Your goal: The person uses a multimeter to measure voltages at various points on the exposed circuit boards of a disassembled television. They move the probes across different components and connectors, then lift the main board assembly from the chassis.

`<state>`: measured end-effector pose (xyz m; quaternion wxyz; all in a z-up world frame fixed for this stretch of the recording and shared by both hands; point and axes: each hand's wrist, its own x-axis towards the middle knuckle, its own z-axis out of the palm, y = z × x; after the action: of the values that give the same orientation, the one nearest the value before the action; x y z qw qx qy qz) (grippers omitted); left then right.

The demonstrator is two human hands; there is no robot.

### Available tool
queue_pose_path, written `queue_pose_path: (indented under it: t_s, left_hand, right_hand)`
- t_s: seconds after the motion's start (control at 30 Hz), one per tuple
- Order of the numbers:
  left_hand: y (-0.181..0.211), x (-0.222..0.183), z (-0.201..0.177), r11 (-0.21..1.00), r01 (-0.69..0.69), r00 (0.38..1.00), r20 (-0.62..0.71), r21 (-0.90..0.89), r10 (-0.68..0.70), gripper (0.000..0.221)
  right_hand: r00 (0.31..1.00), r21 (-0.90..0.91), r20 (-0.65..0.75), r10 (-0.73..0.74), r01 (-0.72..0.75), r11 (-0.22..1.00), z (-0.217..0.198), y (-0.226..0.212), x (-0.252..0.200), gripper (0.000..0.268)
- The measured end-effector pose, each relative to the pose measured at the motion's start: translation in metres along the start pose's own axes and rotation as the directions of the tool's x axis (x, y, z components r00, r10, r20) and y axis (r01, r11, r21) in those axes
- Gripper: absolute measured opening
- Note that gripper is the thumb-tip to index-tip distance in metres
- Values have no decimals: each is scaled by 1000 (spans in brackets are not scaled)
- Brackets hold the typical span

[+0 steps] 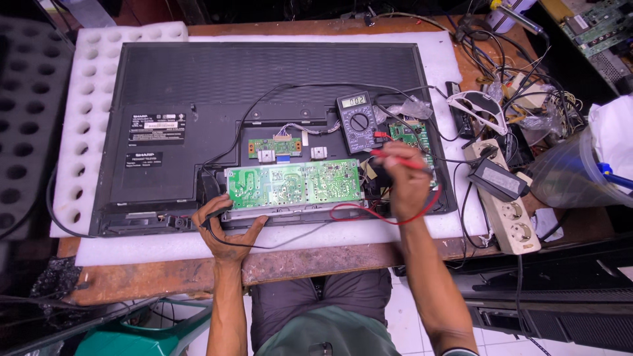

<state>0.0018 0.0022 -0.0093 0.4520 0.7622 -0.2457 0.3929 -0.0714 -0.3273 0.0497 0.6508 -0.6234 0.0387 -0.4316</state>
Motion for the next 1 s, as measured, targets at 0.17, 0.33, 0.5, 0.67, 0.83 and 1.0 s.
queue_pose_path:
  t_s: [0.17, 0.33, 0.5, 0.67, 0.83, 1.0]
  left_hand:
    - [5, 5, -1, 1000, 2, 1000, 0, -15, -2, 64]
    - [0, 2, -1, 1000, 0, 1000, 6, -29, 0, 63]
    - [-1, 1, 0, 1000, -10, 1000, 2, -29, 10, 62]
    - [3, 4, -1, 1000, 4, 1000, 5, -31, -3, 62]
    - [3, 3, -2, 999, -5, 1000, 11, -40, 6, 62]
    - [2, 1, -1, 998, 7, 1000, 9, -55, -7, 65]
  right_hand:
    - [960, -449, 266, -94, 209, 869, 14, 22, -28, 11]
    - [962, -479, 271, -40, 170, 861, 26, 24, -43, 13]
    - [960, -507, 267, -85, 215, 834, 32, 15, -46, 12]
    - [961, -487, 263, -90, 213, 847, 35, 12, -47, 12]
    - [955, -464, 277, -106, 229, 856, 31, 18, -48, 12]
    - [952, -442, 282, -117, 237, 865, 31, 22, -49, 12]
